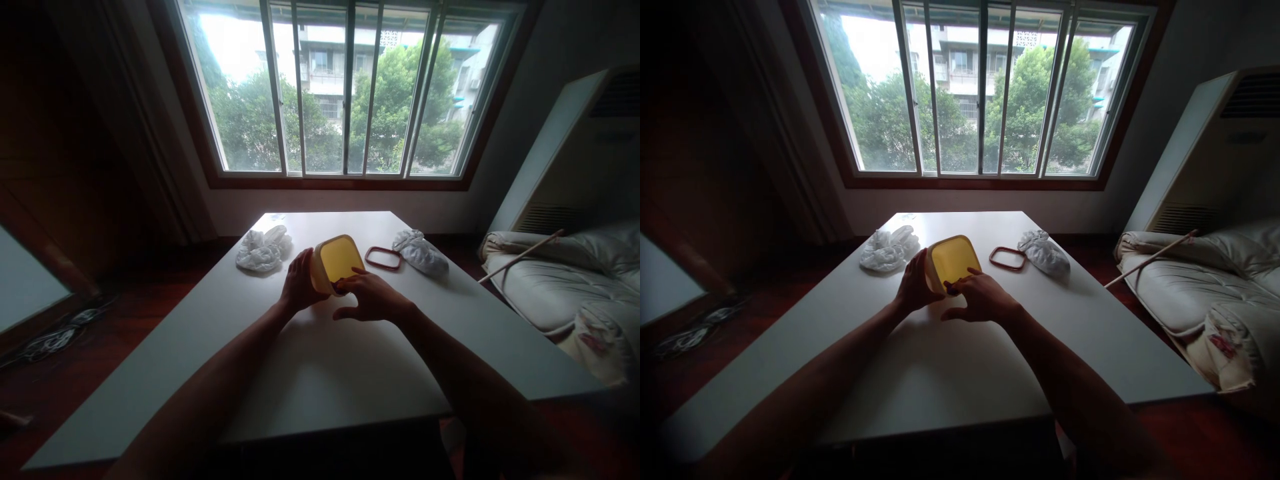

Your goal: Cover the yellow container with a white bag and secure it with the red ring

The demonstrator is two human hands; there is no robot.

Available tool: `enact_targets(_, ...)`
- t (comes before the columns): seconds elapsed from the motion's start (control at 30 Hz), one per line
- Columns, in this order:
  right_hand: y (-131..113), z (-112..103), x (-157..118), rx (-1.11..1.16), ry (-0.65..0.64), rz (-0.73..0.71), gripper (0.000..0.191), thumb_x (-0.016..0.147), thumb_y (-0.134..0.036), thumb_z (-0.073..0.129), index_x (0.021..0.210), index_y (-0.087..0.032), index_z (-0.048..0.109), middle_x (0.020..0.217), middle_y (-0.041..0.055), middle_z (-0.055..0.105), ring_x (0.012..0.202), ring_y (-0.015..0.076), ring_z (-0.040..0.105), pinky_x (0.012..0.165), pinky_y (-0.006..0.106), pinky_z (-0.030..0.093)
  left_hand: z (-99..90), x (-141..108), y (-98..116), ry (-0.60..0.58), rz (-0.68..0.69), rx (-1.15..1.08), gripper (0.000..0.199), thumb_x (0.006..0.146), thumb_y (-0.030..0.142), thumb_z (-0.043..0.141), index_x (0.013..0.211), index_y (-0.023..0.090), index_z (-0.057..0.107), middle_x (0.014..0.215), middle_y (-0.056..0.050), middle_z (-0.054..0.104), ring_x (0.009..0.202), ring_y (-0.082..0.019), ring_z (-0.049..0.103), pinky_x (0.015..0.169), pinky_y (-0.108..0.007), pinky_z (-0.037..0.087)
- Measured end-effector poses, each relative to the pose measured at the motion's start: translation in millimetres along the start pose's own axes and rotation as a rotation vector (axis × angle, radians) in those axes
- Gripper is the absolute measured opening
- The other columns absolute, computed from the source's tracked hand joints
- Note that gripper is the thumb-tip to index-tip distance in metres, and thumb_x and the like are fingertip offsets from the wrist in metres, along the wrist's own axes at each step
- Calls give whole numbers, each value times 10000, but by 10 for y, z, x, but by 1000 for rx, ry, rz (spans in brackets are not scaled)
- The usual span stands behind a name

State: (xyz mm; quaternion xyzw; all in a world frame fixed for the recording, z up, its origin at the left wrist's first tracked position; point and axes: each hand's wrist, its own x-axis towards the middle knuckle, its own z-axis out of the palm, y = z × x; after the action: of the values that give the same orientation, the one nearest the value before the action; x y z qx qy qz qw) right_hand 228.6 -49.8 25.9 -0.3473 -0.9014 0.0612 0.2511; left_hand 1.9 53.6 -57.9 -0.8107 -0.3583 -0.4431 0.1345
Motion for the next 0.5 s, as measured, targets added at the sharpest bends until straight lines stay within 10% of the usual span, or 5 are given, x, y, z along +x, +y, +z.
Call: enact_targets(0.5, -63, 142, 56, 340, 47, 43, 433, 786, -565, 750, 936, -165, 674, 892, 74, 688, 760, 194, 604, 661, 297, 439, -4, 20, 74, 66, 47, 43, 1241, 628, 547, 815, 1551, 113, 109, 1439, -267, 445, 1310, -464, 480, 1029, -601, 467)
